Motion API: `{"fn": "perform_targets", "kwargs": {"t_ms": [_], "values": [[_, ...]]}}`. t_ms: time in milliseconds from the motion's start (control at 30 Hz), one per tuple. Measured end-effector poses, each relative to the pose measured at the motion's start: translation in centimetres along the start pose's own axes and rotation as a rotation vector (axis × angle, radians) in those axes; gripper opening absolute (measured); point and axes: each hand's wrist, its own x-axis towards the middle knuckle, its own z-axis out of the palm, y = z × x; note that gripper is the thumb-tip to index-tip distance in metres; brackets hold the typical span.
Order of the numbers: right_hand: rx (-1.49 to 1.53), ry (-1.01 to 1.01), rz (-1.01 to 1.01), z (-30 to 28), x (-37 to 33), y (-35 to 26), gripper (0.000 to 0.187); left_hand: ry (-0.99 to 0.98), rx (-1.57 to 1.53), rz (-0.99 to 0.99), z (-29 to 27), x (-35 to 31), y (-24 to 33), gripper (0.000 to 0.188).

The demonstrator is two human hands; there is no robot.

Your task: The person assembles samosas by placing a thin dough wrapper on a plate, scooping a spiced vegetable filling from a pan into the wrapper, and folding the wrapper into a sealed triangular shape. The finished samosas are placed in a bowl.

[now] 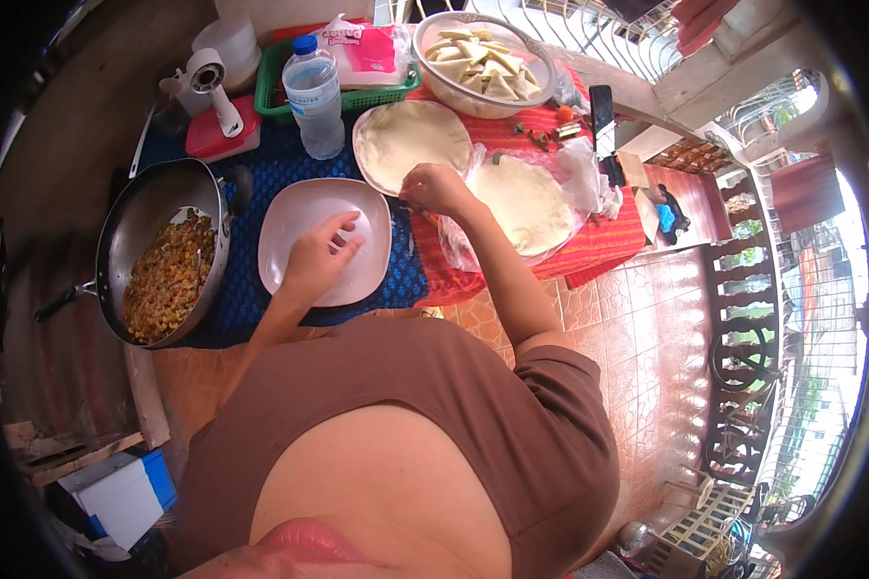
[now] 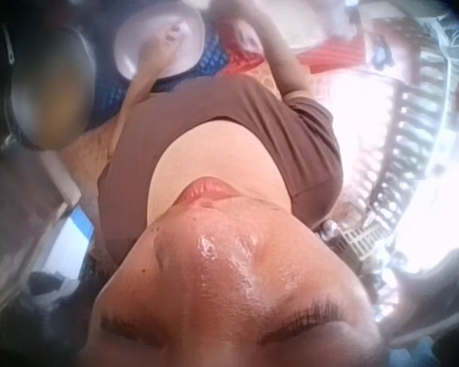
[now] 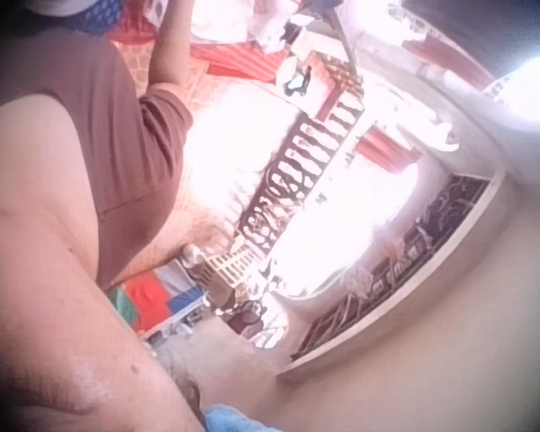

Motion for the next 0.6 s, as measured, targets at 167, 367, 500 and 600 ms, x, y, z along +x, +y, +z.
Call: {"fn": "perform_targets", "kwargs": {"t_ms": [167,367,500,600], "values": [[0.089,-0.05,0.162,-0.8,0.9,0.6,0.016,0.074,-0.052,-0.106,-1.3,0.7,-0.1,0.033],[0.209,0.434,0.116,-4.0,4.2,-0.3,0.015,0.107,-0.098,-0.031,-0.5,1.8,1.2,0.061],[0.705,0.334,0.066,-6.1,4.5,-7.9,0.016,0.141,-0.117,0.125,0.4,3.2,3.9,0.098],[0.968,0.183,0.021,-5.2,3.4,-12.5,0.019,0.179,-0.187,0.238,0.2,4.2,5.6,0.105]]}}
